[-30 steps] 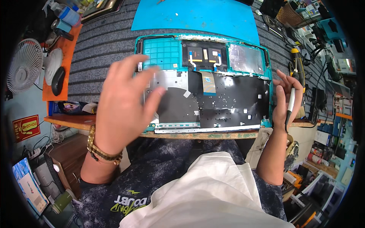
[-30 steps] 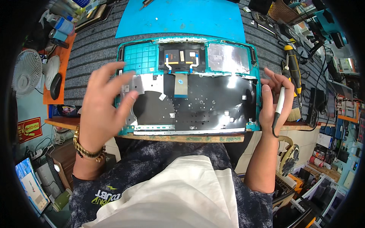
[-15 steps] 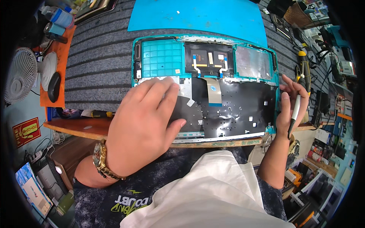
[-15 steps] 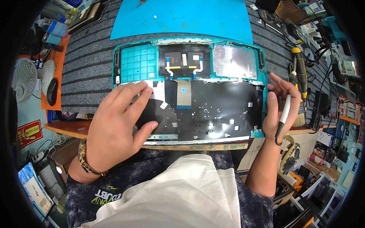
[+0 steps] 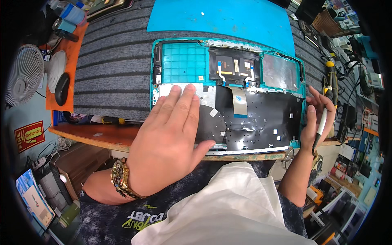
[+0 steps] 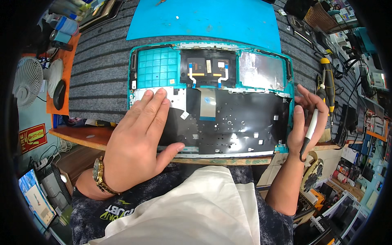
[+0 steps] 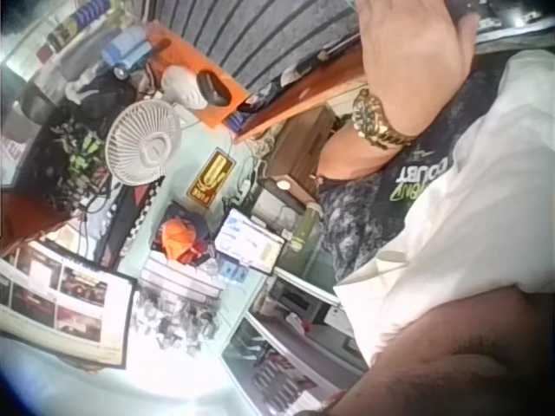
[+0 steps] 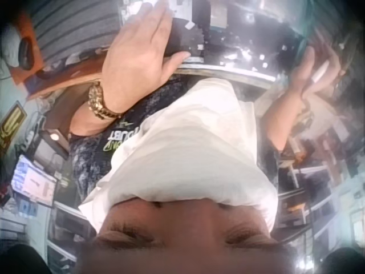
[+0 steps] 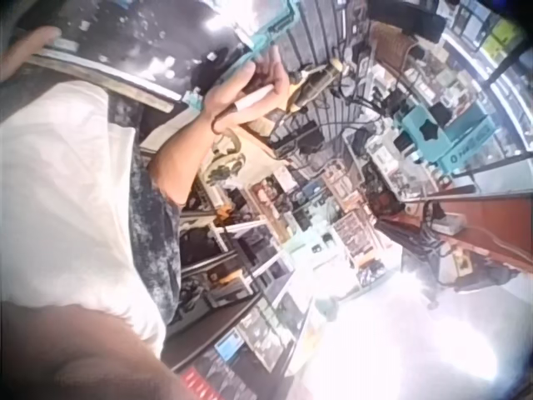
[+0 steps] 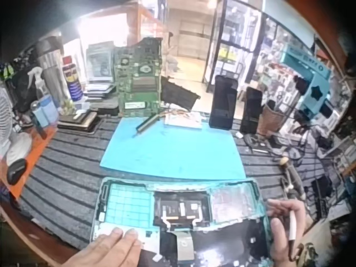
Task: The person solders a component onto a laptop motherboard and applies a piece of tape to the internal assembly.
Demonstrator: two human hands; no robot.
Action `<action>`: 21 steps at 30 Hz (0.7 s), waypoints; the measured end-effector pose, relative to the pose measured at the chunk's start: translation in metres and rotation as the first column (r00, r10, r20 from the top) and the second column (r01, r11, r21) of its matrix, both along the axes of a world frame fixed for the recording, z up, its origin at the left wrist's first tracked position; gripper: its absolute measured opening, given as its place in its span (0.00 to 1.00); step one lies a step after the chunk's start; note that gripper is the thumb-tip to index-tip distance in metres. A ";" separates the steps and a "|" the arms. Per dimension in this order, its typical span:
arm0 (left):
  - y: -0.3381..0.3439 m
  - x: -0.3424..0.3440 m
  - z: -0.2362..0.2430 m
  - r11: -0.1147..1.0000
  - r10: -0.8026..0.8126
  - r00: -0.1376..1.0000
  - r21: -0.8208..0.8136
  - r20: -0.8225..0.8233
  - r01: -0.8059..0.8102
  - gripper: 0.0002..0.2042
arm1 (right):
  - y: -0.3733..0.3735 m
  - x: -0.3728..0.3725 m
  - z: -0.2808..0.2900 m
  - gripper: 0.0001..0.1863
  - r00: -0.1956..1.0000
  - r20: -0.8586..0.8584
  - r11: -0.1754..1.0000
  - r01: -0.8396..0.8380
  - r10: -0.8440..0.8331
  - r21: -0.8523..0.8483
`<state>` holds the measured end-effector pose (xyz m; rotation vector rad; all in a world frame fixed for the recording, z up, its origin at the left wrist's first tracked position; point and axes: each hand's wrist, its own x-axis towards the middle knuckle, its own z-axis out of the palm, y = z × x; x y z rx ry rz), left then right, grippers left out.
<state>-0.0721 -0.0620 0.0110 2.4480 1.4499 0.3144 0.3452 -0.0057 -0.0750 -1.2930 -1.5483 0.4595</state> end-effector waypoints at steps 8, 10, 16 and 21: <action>0.007 -0.001 0.000 1.000 0.008 0.999 0.018 0.045 -0.009 0.42 | -0.002 0.000 0.001 0.22 1.000 -0.009 1.000 0.011 -0.011 -0.011; 0.008 -0.002 -0.001 1.000 0.005 0.998 0.021 0.055 -0.006 0.41 | -0.002 0.000 0.001 0.22 1.000 -0.007 1.000 0.014 -0.014 -0.008; 0.012 -0.001 -0.001 0.998 -0.002 0.999 0.061 0.048 0.000 0.37 | -0.002 0.001 0.000 0.22 1.000 0.026 1.000 0.013 -0.013 -0.006; 0.013 0.001 -0.002 0.998 0.026 0.997 0.055 0.073 -0.030 0.37 | -0.001 0.001 0.000 0.22 1.000 0.013 1.000 0.001 -0.001 0.004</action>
